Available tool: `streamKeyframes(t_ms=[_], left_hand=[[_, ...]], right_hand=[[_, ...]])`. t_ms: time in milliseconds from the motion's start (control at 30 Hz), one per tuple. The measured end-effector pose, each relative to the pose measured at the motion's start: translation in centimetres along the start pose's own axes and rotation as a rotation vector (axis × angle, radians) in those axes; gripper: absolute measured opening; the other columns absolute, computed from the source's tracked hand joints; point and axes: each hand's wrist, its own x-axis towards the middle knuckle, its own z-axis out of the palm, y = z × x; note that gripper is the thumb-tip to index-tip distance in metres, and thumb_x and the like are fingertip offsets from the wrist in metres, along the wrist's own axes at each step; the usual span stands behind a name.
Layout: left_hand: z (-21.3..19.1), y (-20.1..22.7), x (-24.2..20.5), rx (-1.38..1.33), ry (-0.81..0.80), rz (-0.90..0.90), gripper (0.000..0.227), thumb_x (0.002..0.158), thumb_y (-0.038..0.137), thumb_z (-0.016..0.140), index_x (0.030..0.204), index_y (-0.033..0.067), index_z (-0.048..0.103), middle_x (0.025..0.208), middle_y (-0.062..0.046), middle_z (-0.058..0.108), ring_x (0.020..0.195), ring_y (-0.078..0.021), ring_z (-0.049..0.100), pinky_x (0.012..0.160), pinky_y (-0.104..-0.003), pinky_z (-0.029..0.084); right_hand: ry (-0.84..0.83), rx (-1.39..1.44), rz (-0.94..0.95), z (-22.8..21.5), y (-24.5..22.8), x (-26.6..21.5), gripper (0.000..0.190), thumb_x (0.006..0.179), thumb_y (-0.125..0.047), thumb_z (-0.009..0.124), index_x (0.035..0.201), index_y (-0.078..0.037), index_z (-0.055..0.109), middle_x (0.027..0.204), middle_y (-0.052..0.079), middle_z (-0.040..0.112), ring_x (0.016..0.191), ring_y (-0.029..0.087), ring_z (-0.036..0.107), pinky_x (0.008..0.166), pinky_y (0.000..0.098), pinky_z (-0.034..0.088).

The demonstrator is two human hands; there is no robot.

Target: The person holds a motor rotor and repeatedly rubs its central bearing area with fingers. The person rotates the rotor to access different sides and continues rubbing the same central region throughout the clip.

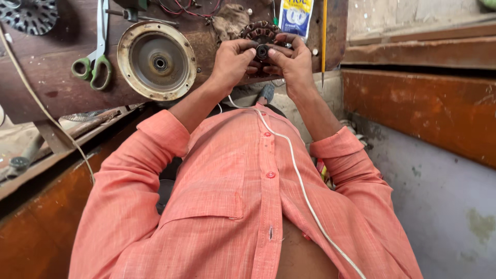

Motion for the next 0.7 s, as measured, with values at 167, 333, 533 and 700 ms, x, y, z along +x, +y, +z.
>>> streamKeyframes(t_ms=[167,333,533,700], left_hand=[[-0.5,0.7,0.3,0.087,-0.044,-0.002,0.027,0.096,0.008,0.062,0.119,-0.0030,0.072,0.096,-0.009,0.077,0.076,-0.0124,0.075,0.068,-0.026,0.065],[-0.3,1.2,0.1,0.143,-0.049,0.038,0.025,0.094,0.009,0.068,0.114,-0.0042,0.074,0.091,-0.009,0.078,0.072,-0.0119,0.074,0.063,-0.026,0.064],[0.3,0.4,-0.2,0.152,0.006,0.094,0.022,0.095,0.010,0.069,0.110,-0.0047,0.075,0.088,-0.008,0.078,0.071,-0.0119,0.076,0.061,-0.025,0.065],[0.9,1.1,0.1,0.122,0.042,0.099,0.023,0.094,0.009,0.067,0.111,-0.0047,0.074,0.088,-0.009,0.078,0.071,-0.0128,0.077,0.060,-0.026,0.064]], right_hand=[[0.079,-0.024,-0.015,0.7,0.4,-0.6,0.039,0.094,0.004,0.072,0.127,-0.002,0.052,0.116,0.018,0.074,0.096,0.022,0.076,0.072,0.0337,0.067],[0.067,-0.026,-0.037,0.8,0.2,-1.1,0.040,0.095,0.004,0.074,0.129,-0.001,0.052,0.117,0.017,0.074,0.096,0.022,0.075,0.074,0.0341,0.067],[0.013,0.009,0.020,-0.1,-0.2,-1.0,0.031,0.099,-0.003,0.065,0.128,-0.004,0.053,0.114,0.015,0.076,0.094,0.024,0.078,0.074,0.0347,0.067],[-0.016,-0.037,0.033,-0.5,-0.9,-0.1,0.031,0.099,-0.001,0.067,0.127,-0.003,0.053,0.116,0.015,0.074,0.098,0.022,0.077,0.076,0.0355,0.068]])
